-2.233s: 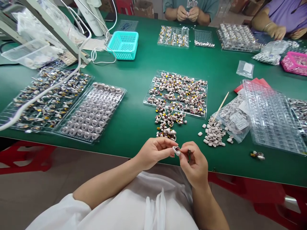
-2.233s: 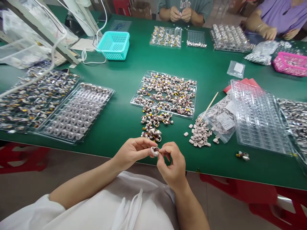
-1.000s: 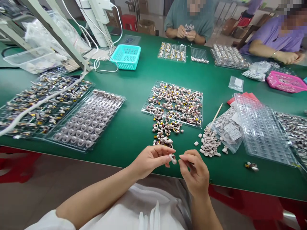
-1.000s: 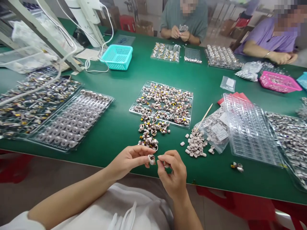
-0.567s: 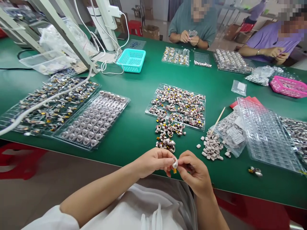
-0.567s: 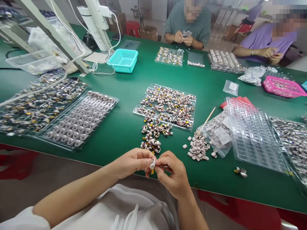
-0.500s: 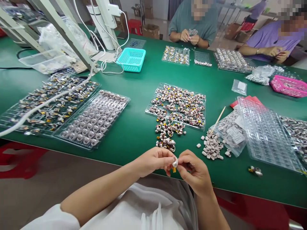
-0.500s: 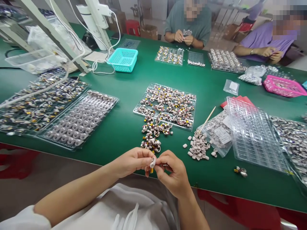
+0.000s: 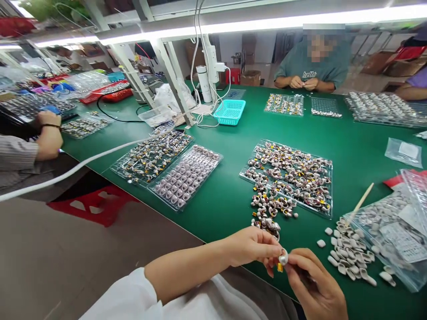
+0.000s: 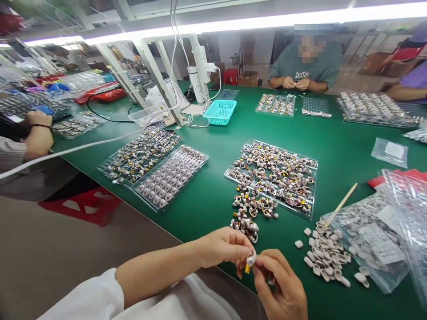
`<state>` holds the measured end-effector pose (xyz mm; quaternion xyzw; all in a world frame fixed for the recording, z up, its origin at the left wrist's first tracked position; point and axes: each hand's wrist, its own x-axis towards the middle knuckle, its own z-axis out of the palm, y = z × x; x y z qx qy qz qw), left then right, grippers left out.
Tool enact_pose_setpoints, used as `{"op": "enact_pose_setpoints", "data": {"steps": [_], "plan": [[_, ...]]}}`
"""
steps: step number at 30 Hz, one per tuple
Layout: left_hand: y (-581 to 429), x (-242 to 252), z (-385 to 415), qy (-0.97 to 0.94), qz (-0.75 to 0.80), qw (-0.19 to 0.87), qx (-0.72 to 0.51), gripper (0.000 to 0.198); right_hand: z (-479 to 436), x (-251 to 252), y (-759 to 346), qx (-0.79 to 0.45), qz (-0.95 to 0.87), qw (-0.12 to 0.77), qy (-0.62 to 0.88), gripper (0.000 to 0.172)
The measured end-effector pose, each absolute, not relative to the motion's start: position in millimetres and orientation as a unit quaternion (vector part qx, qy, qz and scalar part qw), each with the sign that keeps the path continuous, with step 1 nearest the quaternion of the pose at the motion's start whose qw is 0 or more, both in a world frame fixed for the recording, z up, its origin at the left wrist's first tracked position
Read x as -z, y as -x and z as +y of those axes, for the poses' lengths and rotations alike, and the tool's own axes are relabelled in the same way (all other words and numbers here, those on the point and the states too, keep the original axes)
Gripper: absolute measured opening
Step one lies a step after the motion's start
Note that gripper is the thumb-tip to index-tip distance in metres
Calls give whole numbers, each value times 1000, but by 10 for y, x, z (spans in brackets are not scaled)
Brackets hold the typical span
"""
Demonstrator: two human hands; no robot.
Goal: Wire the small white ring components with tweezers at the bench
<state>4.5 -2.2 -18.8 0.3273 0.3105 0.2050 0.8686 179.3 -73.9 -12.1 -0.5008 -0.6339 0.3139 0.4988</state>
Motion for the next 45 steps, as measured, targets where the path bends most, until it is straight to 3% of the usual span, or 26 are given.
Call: {"op": "enact_pose_setpoints", "data": {"steps": [19,24,30,35,40,45], "plan": [[18,101,-17,-378,285,864,-169,33,-723,181,-1709,-438,-555,482,518,10],[36,111,2,-395,289,859,-154,31,-707,214,-1710,-528,-482,495,494,14],[70,119,46,-387,276,873,-112,30,-646,209,-1841,-646,-452,437,432,15],[64,61,38,-392,302,852,-170,27,-679,148,-1921,-602,-489,426,465,7],[44,26,13,-375,325,834,-243,26,-741,161,-1834,-515,-483,460,538,27],[52,66,8,-367,309,845,-236,25,-722,170,-1727,-448,-530,498,520,15]]}}
